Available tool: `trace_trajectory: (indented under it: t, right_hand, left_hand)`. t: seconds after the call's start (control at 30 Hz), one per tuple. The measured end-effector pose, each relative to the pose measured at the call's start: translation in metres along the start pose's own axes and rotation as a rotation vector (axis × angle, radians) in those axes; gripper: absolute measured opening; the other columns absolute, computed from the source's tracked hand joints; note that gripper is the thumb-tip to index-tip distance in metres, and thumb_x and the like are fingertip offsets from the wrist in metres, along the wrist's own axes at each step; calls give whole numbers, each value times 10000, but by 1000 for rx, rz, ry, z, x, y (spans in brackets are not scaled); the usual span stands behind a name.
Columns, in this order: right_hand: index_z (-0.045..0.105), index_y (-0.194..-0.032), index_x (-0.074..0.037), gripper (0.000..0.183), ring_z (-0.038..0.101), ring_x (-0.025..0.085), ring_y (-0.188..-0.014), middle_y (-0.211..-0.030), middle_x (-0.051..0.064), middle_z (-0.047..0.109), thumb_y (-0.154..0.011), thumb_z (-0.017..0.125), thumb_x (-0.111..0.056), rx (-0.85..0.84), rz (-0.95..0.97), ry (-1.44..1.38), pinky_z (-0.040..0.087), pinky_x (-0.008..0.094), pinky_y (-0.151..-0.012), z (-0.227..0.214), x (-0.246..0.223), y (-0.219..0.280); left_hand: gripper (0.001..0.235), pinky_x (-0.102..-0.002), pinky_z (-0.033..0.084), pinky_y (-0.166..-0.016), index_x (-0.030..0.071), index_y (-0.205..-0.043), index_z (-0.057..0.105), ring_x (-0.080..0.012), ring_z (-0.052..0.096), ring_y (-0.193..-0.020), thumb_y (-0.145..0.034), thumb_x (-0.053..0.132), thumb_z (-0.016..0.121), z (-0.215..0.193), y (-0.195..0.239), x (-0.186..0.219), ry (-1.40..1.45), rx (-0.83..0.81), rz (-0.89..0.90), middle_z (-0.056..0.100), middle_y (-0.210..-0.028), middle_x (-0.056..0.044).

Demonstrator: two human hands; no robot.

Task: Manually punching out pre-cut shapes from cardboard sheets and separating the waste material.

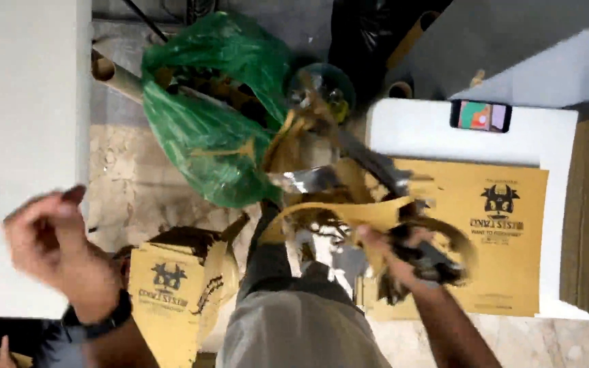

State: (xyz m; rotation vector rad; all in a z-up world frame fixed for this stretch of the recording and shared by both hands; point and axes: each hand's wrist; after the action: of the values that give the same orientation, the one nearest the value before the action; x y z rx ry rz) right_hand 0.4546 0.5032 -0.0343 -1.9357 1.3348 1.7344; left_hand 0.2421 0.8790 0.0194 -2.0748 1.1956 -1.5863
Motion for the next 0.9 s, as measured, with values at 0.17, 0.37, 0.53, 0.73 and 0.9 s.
trace_trajectory:
  t: [0.17, 0.37, 0.53, 0.73, 0.9]
  right_hand:
    - [547, -1174, -73, 501, 708, 253, -1068, -1144, 98, 691, -796, 791, -294, 434, -78, 51, 584, 335, -905, -10, -68, -48]
    - [418, -1177, -128, 502, 628, 269, -1183, -1182, 81, 579, -804, 746, -199, 444, -14, -75, 541, 358, -1079, 8, -127, -123]
    - [404, -1395, -130, 630, 489, 211, -1327, -1435, 50, 485, -821, 663, -139, 509, 168, -12, 411, 346, -1131, 35, -171, -162]
    - [364, -1451, -361, 782, 508, 145, -901, -1212, 51, 537, -795, 637, -33, -260, 399, 509, 493, 283, -777, -48, 136, -246]
    - [323, -1502, -570, 928, 494, 32, -522, -1055, 21, 530, -840, 606, 16, -683, 523, 1424, 498, 157, -464, -190, 314, -299]
  left_hand:
    - [240, -255, 507, -970, 82, -1118, 639, -189, 634, -1188, -1016, -132, 597, 46, 2, -223, 108, -169, -363, 674, -1241, -84]
    - [119, -338, 592, -751, 117, -952, 694, -188, 664, -988, -993, 87, 586, 128, 60, -316, -196, -497, -696, 708, -1283, -23]
    - [494, -502, 570, -832, 213, -1414, 572, -348, 684, -981, -927, 139, 614, 190, 135, -384, -153, -791, -849, 573, -1271, -173]
    - [686, -601, 530, -869, 313, -1541, 399, -441, 623, -1158, -889, 145, 533, 268, 111, -403, -243, -1169, -904, 333, -1616, -43]
    - [918, -525, 588, -945, 357, -1615, 262, -408, 733, -1016, -811, 12, 539, 341, 111, -451, -349, -1164, -765, 247, -1657, -36]
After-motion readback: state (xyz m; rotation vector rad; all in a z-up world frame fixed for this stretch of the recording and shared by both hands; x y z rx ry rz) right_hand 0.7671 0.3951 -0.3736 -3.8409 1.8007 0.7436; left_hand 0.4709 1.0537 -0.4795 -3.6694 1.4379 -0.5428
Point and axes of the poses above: each hand's wrist, its own y-axis away from the middle knuckle, its own z-axis out of the palm, x = y × z
